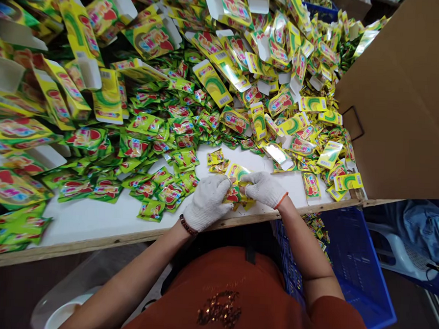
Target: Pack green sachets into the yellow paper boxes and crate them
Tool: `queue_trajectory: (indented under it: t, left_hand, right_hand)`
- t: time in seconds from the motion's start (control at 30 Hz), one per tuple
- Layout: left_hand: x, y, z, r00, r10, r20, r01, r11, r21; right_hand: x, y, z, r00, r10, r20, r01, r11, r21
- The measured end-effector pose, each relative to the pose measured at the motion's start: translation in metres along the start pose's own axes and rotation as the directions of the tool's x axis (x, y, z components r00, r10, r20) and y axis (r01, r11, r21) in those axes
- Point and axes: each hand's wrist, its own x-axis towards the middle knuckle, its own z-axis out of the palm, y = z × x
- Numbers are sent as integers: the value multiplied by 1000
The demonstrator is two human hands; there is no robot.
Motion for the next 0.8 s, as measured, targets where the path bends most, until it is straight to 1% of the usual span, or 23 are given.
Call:
queue_trajectory:
  t: [0.07,0.13,0.2,0.27,0.3,0.37,0.4,0.47,0.53,0.57,0.63,0.7,0.8]
  left_hand:
    - [1,1,1,1000,-12,-16,12,1000,17]
    - [3,0,-1,998,-59,-17,59,998,37]
    - [4,-1,-5,994,-110,6,110,993,54]
    - [5,0,-8,990,-133,40,131,989,63]
    - [5,1,-9,990,-130,55,126,990,63]
    - [4,4,-10,992,-101,76,97,994,58]
    - [3,6,-10,993,-85,78,81,995,53]
    - [2,9,-8,995,-78,64,75,996,39]
    - [0,11,-5,995,-101,22,101,995,21]
    - [0,13,-3,993,-120,-5,120,993,4]
    - [-3,17,3,987,-148,-58,144,988,-61]
    - [-7,24,10,984,-148,-104,127,974,-185]
    - [-16,31,17,978,-155,-137,85,904,-418]
  right_hand:
    - [1,-7,5,997,-11,-76,6,998,-61]
    - [0,-9,11,983,-19,-183,14,999,-32]
    - [-3,-7,17,969,-7,-246,32,995,99]
    - [-6,-3,22,963,11,-269,52,973,223]
    - [-7,-1,25,961,13,-276,60,965,255]
    - [-10,0,27,971,-8,-240,73,962,262]
    - [-12,0,28,982,-20,-188,71,961,269]
    - [-16,-2,26,999,-30,-15,33,937,348]
    - [-21,-3,24,989,-24,145,-44,893,449]
    - [-23,-4,23,982,-20,187,-75,870,487]
    - [-26,-5,25,977,-23,211,-93,846,524]
    - [-25,-4,29,978,-39,206,-68,871,486]
    - [-19,-3,33,984,-106,144,63,960,271]
